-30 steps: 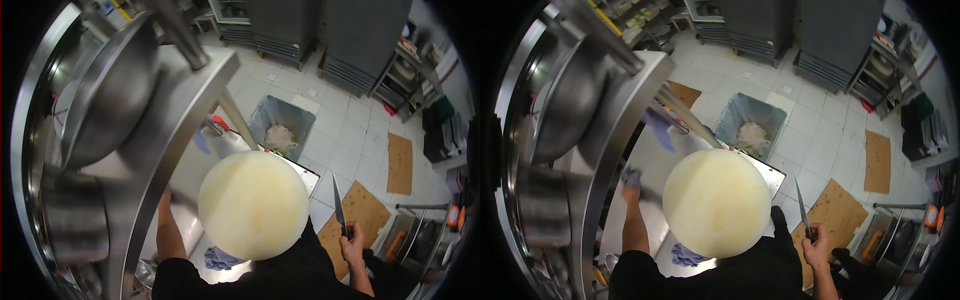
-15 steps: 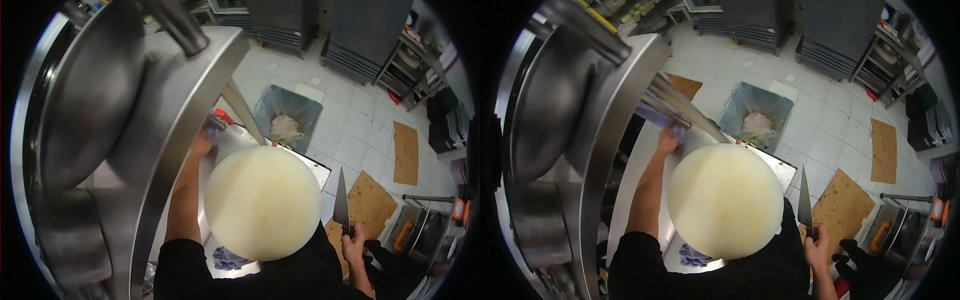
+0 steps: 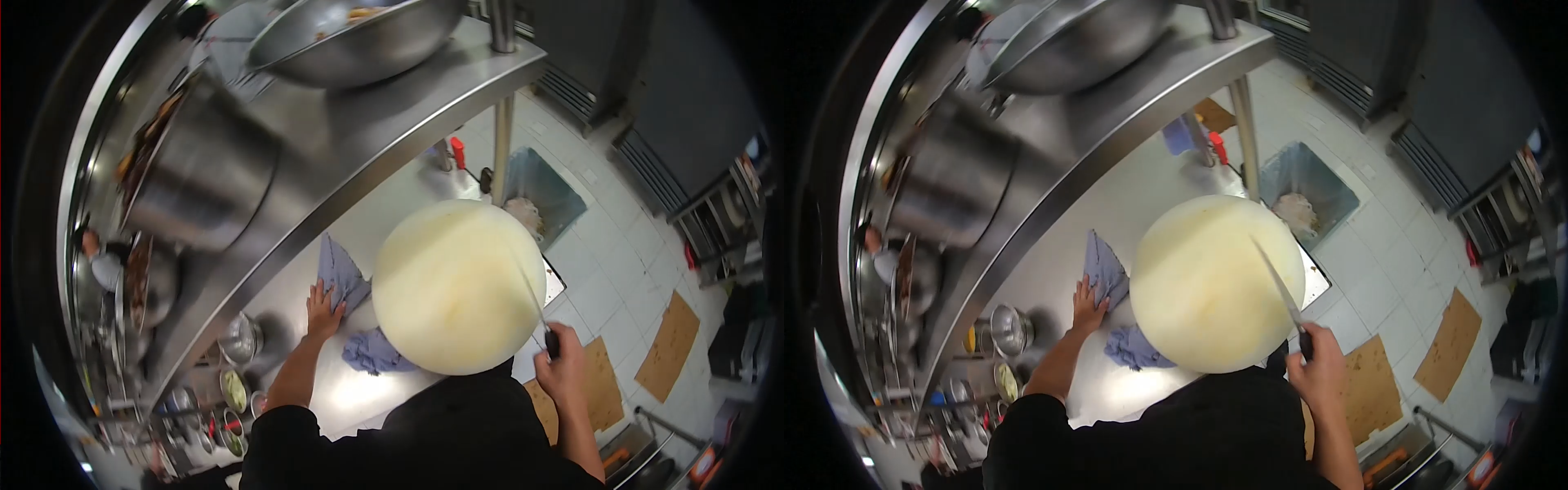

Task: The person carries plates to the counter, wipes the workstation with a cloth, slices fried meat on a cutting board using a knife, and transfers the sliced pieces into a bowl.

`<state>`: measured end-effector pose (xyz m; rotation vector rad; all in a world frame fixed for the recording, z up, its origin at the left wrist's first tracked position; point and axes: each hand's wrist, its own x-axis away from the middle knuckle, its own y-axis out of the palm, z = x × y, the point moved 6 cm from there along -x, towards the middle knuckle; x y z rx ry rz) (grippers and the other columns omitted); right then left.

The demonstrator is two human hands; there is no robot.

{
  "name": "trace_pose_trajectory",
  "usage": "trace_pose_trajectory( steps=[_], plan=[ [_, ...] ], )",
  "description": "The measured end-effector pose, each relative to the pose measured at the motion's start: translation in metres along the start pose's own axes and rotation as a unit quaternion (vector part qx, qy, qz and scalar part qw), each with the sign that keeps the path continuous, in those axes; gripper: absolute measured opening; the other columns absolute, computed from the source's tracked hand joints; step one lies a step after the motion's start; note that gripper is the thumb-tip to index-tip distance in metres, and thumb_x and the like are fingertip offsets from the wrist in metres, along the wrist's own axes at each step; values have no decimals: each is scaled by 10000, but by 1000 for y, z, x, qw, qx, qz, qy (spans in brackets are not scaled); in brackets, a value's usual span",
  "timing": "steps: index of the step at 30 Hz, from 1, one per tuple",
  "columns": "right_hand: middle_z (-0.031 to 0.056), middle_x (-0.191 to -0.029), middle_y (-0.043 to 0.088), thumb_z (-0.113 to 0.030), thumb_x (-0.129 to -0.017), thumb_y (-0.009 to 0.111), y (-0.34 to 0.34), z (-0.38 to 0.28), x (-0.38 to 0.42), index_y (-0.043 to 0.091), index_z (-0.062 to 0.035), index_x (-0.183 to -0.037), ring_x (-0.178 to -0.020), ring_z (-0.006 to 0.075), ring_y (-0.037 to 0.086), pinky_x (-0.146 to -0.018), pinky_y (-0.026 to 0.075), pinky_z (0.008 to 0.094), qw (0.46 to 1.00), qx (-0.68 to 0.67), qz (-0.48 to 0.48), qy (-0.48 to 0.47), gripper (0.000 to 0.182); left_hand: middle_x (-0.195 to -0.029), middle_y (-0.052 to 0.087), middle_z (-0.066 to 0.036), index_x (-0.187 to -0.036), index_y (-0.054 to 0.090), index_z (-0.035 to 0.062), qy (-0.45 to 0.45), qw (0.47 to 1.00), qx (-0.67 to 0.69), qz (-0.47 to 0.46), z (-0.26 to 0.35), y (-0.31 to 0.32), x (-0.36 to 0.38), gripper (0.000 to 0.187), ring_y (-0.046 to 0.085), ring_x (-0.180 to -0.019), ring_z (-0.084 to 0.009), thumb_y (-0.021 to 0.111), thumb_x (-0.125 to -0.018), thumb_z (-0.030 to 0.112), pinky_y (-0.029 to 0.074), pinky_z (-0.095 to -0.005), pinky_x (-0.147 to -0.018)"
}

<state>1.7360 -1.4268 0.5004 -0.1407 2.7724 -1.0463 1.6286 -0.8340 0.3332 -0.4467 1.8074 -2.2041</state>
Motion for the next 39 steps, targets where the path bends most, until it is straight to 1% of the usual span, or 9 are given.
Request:
trace_pose_trajectory(
  steps=[9,13,16,22,25,29,32,35,39],
  plan=[
    [134,-1068,620,-142,-912,602,130,-68,-77,677,-80,-1336,-1057,327,590,-882,483,511,917,295,-103,-247,435,-1705,302,-195,-1499,546,101,-237,964,9,117,3,39,234,615,262,-1548,-504,684,-939,314,265,-681,-1193],
    [211,-1260,629,-142,-902,617,175,-150,-3,664,-60,-1338,-1133,362,598,-947,493,503,870,152,-136,-449,447,-1674,305,-281,-1422,560,1,-296,944,-11,149,68,58,315,612,254,-1534,-554,723,-888,251,291,-730,-1140],
    [246,-1450,545,-172,-867,667,243,-197,72,640,-90,-1378,-1305,418,531,-1035,456,578,800,39,-379,-463,518,-1665,292,-314,-1423,537,-38,-307,937,-6,167,85,46,326,647,232,-1538,-560,725,-897,289,289,-727,-1153],
    [146,-1520,488,-253,-832,737,310,-142,121,671,-159,-1297,-1461,457,348,-1084,351,717,762,46,-346,-545,479,-1668,286,-304,-1497,487,-19,-483,865,13,137,-5,27,270,721,230,-1537,-544,624,-973,457,254,-705,-1188],
    [92,-1384,574,-193,-797,757,271,-89,127,705,-151,-1137,-1312,388,496,-1022,485,547,712,33,-331,-618,347,-1662,321,-270,-1540,470,32,-471,876,-7,109,-20,29,228,723,251,-1528,-536,591,-984,479,238,-702,-1194],
    [71,-1174,651,-192,-781,752,198,-21,120,713,-138,-1091,-1123,309,633,-865,561,446,757,30,-434,-488,317,-1643,400,-189,-1511,539,133,-250,961,-51,111,58,39,166,636,286,-1541,-469,616,-948,420,252,-655,-1207],
    [155,-979,730,-210,-797,694,151,55,87,738,-76,-1079,-919,344,720,-820,587,457,847,34,-494,-195,315,-1621,445,-171,-1418,636,152,-57,994,3,91,185,43,174,553,339,-1529,-424,674,-903,349,269,-642,-1203],
    [199,-850,749,-117,-817,620,94,155,56,731,-1,-1031,-748,279,753,-713,609,433,882,-15,-460,107,267,-1613,440,-187,-1391,648,134,-44,995,36,85,199,35,226,577,332,-1533,-419,729,-835,266,273,-633,-1211],
    [77,-751,657,-80,-841,577,14,241,11,675,24,-930,-654,135,597,-587,510,343,944,-75,-281,154,168,-1641,400,-229,-1484,565,124,-360,912,2,199,62,53,338,602,301,-1540,-471,683,-915,283,226,-650,-1234]
  ],
)
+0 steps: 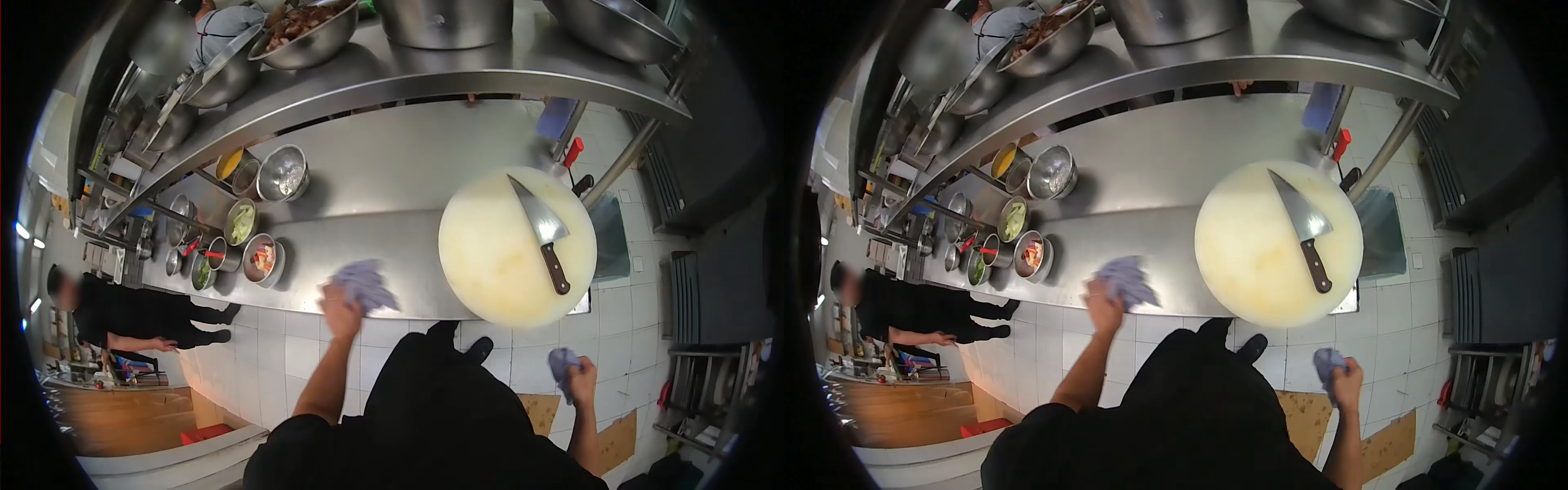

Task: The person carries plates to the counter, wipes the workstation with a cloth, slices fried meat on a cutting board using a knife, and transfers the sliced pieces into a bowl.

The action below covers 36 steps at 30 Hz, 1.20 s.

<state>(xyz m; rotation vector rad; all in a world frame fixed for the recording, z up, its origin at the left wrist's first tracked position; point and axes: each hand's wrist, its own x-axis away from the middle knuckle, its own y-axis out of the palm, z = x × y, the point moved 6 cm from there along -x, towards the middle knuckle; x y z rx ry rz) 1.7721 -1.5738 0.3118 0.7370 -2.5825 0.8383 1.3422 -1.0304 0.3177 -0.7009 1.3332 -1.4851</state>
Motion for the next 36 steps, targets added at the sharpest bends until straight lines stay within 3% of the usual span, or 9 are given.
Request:
trace_pose_trajectory(
  steps=[3,5,9,13,17,21,25,31,36],
  plan=[
    [34,-742,607,-80,-842,575,-43,-31,4,654,14,-893,-676,106,527,-595,464,307,987,-66,129,-71,133,-1482,569,-274,-1368,655,30,-187,932,-309,25,-157,32,-9,512,498,-1375,-526,581,-987,364,365,-632,-1157],
    [37,-773,620,-77,-837,580,-53,-62,0,663,17,-923,-733,113,538,-654,476,302,978,-77,166,-100,151,-965,756,-299,-932,759,-94,-379,925,11,14,-202,39,-8,491,732,-983,-439,520,-990,330,560,-544,-892],
    [177,-1162,689,-119,-856,651,-24,-99,-41,635,2,-1169,-975,326,675,-866,559,410,937,25,248,-245,335,-1036,757,-218,-1109,709,-93,-505,797,327,47,-104,51,17,378,746,-855,-343,595,-996,249,574,-437,-749],
    [224,-1382,608,-149,-902,622,32,-145,-86,610,-9,-1171,-1183,442,619,-955,539,539,829,375,239,-339,303,-1350,600,-330,-1381,543,-107,-91,989,-3,115,22,60,57,511,572,-1252,-430,602,-935,135,394,-508,-1097],
    [249,-1387,616,-170,-942,598,-14,-156,-180,619,-53,-1265,-1218,464,614,-990,527,533,928,296,130,-186,345,-1217,666,-316,-1441,550,-39,-50,983,38,-174,127,18,83,521,604,-1167,-447,540,-922,12,451,-474,-1069],
    [255,-1303,668,-217,-966,617,-71,-198,-204,626,-56,-1309,-1159,468,650,-981,531,532,927,137,311,-157,379,-1289,659,-325,-1371,586,-95,-149,889,405,-153,107,0,54,504,614,-1189,-487,614,-877,5,461,-478,-1088],
    [253,-1269,673,-234,-1000,570,-29,-201,-171,624,-83,-1338,-1171,479,632,-991,522,531,909,204,181,-314,374,-1381,578,-331,-1353,610,-55,10,971,238,-24,149,-57,7,502,567,-1254,-498,628,-857,17,461,-501,-1101],
    [173,-1405,555,-223,-1006,569,39,-153,-94,634,-221,-1370,-1242,422,590,-959,541,526,939,289,102,-154,370,-1391,540,-277,-1336,639,72,152,979,33,-133,193,-10,30,538,541,-1208,-473,685,-802,127,512,-589,-940],
    [222,-1192,706,-105,-844,676,71,-109,-13,736,-32,-1190,-1021,389,714,-883,577,505,882,404,-22,-242,359,-1402,540,-180,-1278,703,134,310,942,80,-102,191,-19,72,463,528,-1272,-396,657,-818,119,467,-533,-986]
  ],
)
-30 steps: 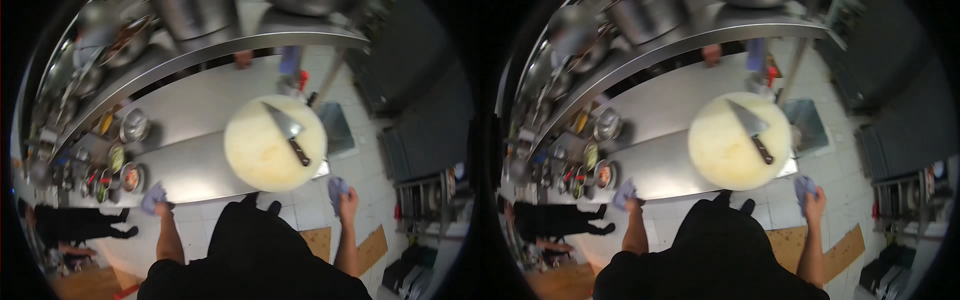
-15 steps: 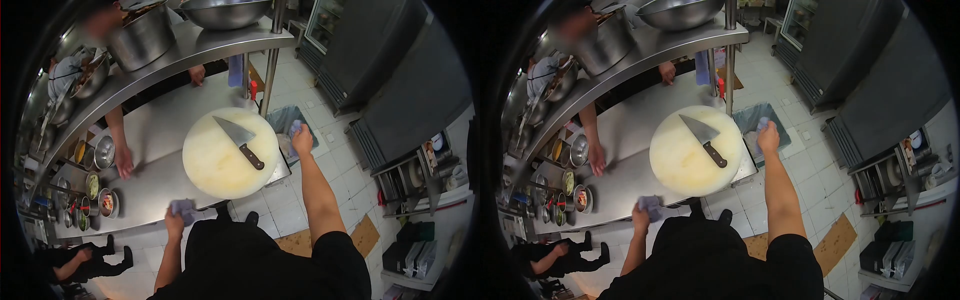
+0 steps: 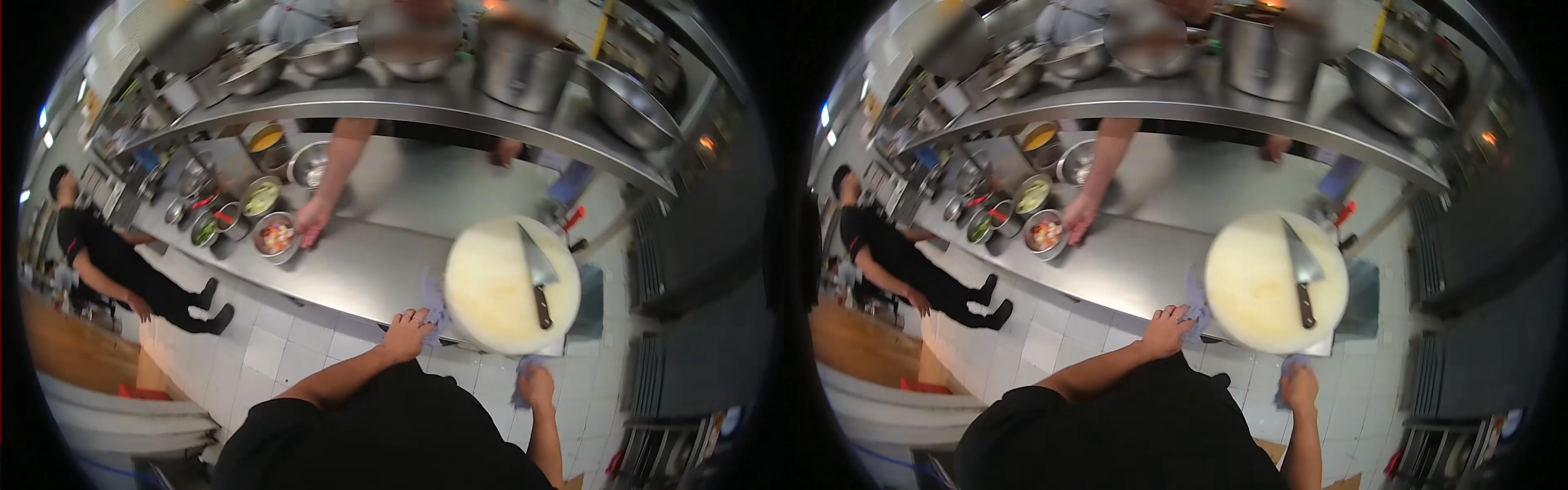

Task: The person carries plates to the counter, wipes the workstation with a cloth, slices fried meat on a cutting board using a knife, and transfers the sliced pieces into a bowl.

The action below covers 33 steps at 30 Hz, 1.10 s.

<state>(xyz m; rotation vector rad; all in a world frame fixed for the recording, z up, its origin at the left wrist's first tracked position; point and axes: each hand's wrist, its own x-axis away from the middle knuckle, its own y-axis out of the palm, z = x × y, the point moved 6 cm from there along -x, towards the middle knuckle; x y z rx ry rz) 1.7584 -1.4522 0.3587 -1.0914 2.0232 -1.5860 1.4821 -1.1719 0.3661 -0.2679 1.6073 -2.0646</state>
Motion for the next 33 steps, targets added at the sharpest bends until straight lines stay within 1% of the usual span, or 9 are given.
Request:
trace_pose_trajectory(
  steps=[3,7,12,16,18,21,23,26,33],
  plan=[
    [156,-1040,766,-58,-857,614,14,-57,30,759,18,-1090,-959,208,712,-855,574,389,943,-267,-192,41,285,-1432,537,-157,-1283,712,148,-88,996,-1,26,-66,-34,28,489,508,-1306,-380,710,-794,169,446,-533,-1015],
    [83,-960,748,-31,-859,584,13,-167,31,749,27,-1081,-919,129,654,-826,550,334,892,-394,-221,11,282,-1410,553,-146,-1284,715,161,-202,975,-54,79,-179,-64,84,556,506,-1301,-380,789,-738,236,440,-538,-1021],
    [186,-1227,708,-116,-878,688,-48,-317,-1,736,-25,-1193,-1063,346,703,-917,558,398,947,-237,64,-206,331,-1362,573,-177,-1179,724,110,-318,933,-131,107,-315,-111,151,443,554,-1225,-403,793,-759,233,499,-543,-969],
    [224,-1462,558,-222,-890,727,-17,-381,-28,704,-94,-1314,-1254,419,596,-1040,493,502,952,-203,67,-218,444,-1350,562,-301,-1271,684,35,-581,805,-29,117,-466,-146,188,446,549,-1251,-465,672,-893,271,505,-539,-1018],
    [254,-1622,369,-413,-917,695,17,-410,-38,605,-171,-1473,-1451,490,397,-1161,342,627,958,29,34,-282,613,-1365,563,-302,-1294,674,33,-564,808,2,169,-483,-183,184,476,550,-1255,-468,662,-901,301,501,-540,-1030],
    [267,-1697,225,-542,-943,608,107,-420,-76,442,-242,-1605,-1552,533,183,-1207,182,711,962,82,-32,-260,746,-1536,451,-313,-1397,632,43,-548,813,57,189,-484,-209,177,607,446,-1392,-518,635,-930,430,417,-602,-1129],
    [265,-1710,201,-556,-954,580,134,-432,-90,383,-246,-1631,-1565,522,162,-1217,169,706,972,86,0,-220,771,-1705,216,-276,-1520,535,61,-529,849,15,8,-487,-169,175,744,191,-1556,-535,602,-952,537,248,-667,-1223],
    [264,-1727,159,-562,-974,542,151,-450,-123,299,-235,-1667,-1582,511,124,-1229,145,701,986,93,42,-132,804,-1766,-3,-215,-1602,429,69,-489,872,1,29,-483,-139,178,851,-81,-1603,-499,548,-968,625,75,-691,-1252],
    [284,-1735,87,-572,-1006,487,167,-550,-188,160,-206,-1702,-1598,490,76,-1255,121,659,995,97,-13,-9,851,-1766,8,-215,-1640,365,97,-467,883,45,-16,-505,-139,165,892,-99,-1600,-500,450,-991,703,51,-700,-1247]
  ],
)
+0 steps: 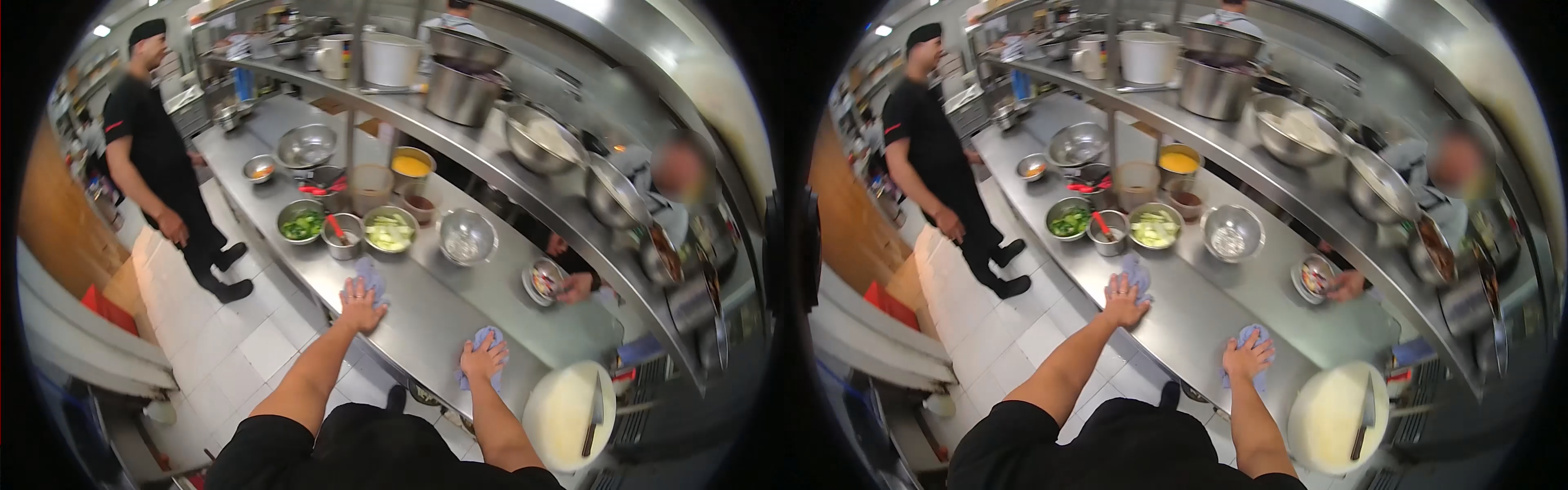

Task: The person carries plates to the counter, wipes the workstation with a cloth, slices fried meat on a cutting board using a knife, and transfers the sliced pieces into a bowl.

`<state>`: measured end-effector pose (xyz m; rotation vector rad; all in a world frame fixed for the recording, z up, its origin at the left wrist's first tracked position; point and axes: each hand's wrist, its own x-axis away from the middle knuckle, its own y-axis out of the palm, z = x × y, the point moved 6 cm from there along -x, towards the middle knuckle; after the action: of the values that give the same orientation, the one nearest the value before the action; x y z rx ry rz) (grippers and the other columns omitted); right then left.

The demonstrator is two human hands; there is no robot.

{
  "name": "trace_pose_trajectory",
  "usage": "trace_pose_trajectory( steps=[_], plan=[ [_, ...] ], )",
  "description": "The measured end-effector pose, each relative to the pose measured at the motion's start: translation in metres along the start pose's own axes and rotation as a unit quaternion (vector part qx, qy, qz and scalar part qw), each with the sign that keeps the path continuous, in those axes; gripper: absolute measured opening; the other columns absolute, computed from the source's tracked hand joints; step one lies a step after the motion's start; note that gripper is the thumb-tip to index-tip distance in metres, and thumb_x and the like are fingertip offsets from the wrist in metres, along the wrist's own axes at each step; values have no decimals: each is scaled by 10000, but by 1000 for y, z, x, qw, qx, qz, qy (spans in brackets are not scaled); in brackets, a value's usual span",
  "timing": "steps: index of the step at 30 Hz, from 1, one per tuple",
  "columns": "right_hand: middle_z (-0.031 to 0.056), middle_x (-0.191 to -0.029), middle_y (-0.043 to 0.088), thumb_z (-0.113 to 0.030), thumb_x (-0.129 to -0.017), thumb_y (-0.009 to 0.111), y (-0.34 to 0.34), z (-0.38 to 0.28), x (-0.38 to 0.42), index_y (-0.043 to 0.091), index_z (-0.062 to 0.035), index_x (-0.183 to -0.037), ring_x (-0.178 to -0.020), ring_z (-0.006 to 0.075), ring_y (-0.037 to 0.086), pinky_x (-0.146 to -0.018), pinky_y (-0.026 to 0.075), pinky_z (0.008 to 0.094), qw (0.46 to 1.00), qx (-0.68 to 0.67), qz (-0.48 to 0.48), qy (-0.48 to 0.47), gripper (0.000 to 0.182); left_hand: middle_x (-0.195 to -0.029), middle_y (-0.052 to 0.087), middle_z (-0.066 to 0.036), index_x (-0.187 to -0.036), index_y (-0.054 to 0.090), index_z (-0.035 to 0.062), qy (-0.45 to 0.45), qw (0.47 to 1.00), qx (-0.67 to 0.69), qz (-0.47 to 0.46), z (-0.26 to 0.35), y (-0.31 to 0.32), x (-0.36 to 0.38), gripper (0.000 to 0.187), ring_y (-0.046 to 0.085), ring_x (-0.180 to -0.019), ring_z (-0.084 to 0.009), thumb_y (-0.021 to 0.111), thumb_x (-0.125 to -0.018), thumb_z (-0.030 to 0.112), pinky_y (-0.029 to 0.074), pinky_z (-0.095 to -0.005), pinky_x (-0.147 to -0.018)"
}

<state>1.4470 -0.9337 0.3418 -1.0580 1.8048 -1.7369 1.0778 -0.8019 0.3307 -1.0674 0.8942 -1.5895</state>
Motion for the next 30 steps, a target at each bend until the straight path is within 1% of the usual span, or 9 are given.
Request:
trace_pose_trajectory(
  steps=[4,6,7,9,13,19,22,27,30],
  plan=[
    [257,-1746,81,-572,-1013,476,10,-97,-9,178,-219,-1702,-1602,479,75,-1260,108,651,995,1,-22,-97,830,-1774,4,-183,-1645,366,136,-22,999,27,-16,-3,-8,-5,799,-110,-1608,-471,390,-1036,652,35,-683,-1257],
    [252,-1742,138,-508,-1014,484,26,-153,-2,245,-201,-1685,-1601,480,100,-1262,78,662,969,22,-2,-245,776,-1778,-3,-164,-1656,334,144,-12,999,13,-46,0,-9,-6,707,-122,-1611,-457,338,-1079,553,3,-674,-1262],
    [252,-1742,138,-508,-1014,484,37,-169,1,245,-201,-1685,-1601,480,100,-1262,78,662,967,19,-1,-253,776,-1780,0,-157,-1669,306,175,-19,998,-11,-58,2,-11,-7,668,-120,-1614,-449,330,-1089,506,-7,-681,-1259],
    [225,-1732,208,-450,-992,529,55,-214,23,321,-237,-1662,-1594,470,155,-1267,108,652,889,55,31,-454,733,-1779,3,-158,-1674,291,186,-18,998,-20,-55,1,-17,-13,667,-113,-1615,-450,344,-1085,495,-11,-690,-1255],
    [219,-1705,273,-354,-951,585,36,-244,23,425,-264,-1608,-1578,459,221,-1257,188,651,843,-2,-16,-538,682,-1780,15,-158,-1686,247,213,-8,998,-34,-55,-1,-22,-33,677,-88,-1618,-453,391,-1067,448,-24,-719,-1240],
    [199,-1675,334,-343,-929,638,28,-272,-32,489,-238,-1559,-1554,450,281,-1259,223,615,870,-54,25,-490,656,-1778,24,-161,-1685,250,213,-17,998,-30,-57,0,-24,-45,685,-78,-1619,-453,408,-1059,442,-21,-727,-1237],
    [209,-1636,393,-334,-925,651,18,-246,-39,529,-213,-1528,-1527,458,321,-1257,242,596,856,-98,44,-506,627,-1776,32,-167,-1682,257,213,-1,999,-34,-37,-3,-22,-43,690,-64,-1619,-457,418,-1057,458,-14,-733,-1234],
    [238,-1425,593,-277,-878,679,-14,-86,-65,592,-98,-1436,-1391,469,477,-1195,339,582,913,-93,131,-375,593,-1749,116,-217,-1636,363,171,37,999,-23,32,-7,-18,-45,678,8,-1597,-519,460,-1039,476,23,-759,-1216],
    [259,-1386,614,-278,-892,671,-22,53,-64,614,-33,-1374,-1369,472,497,-1167,378,576,948,-67,252,-184,543,-1740,119,-242,-1625,386,155,68,997,-23,40,-11,-16,-45,674,5,-1590,-535,464,-1039,479,20,-765,-1211]
  ],
)
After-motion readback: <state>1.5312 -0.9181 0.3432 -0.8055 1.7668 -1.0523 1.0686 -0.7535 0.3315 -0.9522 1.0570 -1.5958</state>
